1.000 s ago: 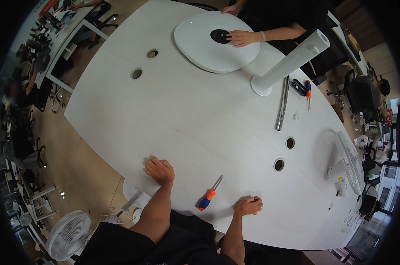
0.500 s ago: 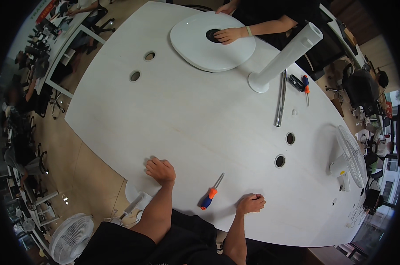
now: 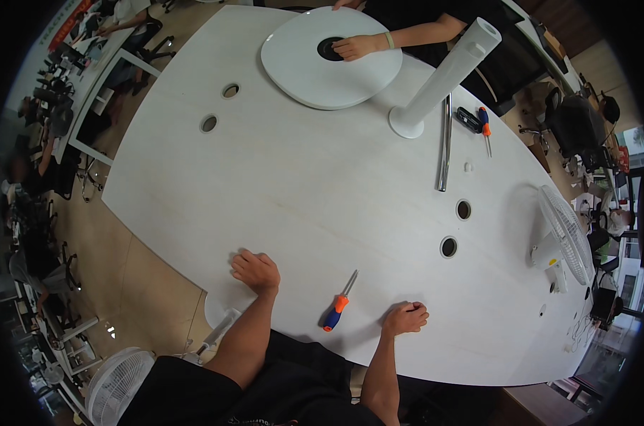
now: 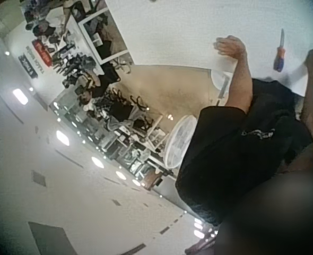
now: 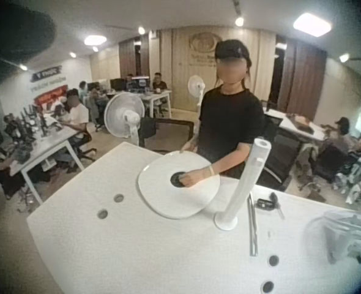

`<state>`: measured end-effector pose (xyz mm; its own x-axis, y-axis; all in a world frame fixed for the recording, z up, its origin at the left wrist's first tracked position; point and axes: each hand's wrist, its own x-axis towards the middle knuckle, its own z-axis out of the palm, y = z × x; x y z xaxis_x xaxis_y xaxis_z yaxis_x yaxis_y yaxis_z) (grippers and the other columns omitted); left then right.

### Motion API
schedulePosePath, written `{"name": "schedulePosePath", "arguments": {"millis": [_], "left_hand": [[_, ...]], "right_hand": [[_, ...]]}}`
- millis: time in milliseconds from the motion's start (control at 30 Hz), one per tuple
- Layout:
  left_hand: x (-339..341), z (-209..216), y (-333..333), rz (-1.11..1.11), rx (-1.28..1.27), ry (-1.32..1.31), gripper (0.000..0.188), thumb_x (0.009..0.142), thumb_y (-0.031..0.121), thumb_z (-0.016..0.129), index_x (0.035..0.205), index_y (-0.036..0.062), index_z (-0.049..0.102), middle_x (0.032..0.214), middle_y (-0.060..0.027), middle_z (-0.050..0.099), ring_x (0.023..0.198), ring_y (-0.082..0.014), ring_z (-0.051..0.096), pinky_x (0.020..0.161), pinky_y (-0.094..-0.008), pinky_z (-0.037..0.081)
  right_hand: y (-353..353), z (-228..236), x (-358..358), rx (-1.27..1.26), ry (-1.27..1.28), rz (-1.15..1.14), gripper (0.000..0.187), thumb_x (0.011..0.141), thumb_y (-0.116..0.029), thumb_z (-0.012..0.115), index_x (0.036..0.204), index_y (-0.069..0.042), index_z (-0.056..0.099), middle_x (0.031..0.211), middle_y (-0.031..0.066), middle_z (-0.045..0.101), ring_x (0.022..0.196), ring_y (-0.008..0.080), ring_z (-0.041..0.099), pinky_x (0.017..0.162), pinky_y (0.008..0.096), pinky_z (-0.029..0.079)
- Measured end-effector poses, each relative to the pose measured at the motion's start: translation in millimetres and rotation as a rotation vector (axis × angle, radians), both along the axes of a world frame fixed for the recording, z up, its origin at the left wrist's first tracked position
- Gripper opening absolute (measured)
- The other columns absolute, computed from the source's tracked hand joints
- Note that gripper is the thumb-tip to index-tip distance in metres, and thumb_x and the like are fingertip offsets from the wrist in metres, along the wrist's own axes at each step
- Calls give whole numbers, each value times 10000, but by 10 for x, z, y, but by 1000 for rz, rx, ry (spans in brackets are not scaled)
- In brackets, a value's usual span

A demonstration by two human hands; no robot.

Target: Assembling and organizing parts of pedestal fans in an office environment.

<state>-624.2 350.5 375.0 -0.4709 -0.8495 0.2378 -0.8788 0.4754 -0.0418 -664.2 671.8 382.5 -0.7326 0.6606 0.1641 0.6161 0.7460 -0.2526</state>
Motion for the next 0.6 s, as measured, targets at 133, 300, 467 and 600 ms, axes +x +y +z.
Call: {"name": "schedulePosePath", "arguments": {"millis": [133,300,467,600], "left_hand": [[3,-39,-3,-1,65,171,123,794,127,512,887,47,508,897,-119,497,870,-299,472,724,-443,370],[-1160,25,-311,-315,1031,868,75,856,93,571,855,17,573,757,-69,609,685,-137,585,606,-283,480],[-2272,509,-77,-261,1321,556,157,890,149,540,978,21,565,814,-81,630,628,-139,604,543,-257,476],[-2257,519,115,-421,1328,614,145,857,100,555,978,20,561,809,-83,631,658,-152,613,583,-277,486]], "right_hand": [[52,6,-12,30,2,0,110,811,-131,461,872,-68,529,907,83,485,894,290,462,781,432,344],[25,53,-33,29,15,18,124,816,-140,454,883,-84,541,914,85,501,892,297,473,773,439,351],[78,-3,14,-10,-21,-3,118,819,-140,464,887,-86,543,917,84,503,900,290,474,781,436,354],[84,32,4,-17,-26,-1,134,823,-156,459,893,-83,546,932,81,509,914,288,476,791,436,356]]}}
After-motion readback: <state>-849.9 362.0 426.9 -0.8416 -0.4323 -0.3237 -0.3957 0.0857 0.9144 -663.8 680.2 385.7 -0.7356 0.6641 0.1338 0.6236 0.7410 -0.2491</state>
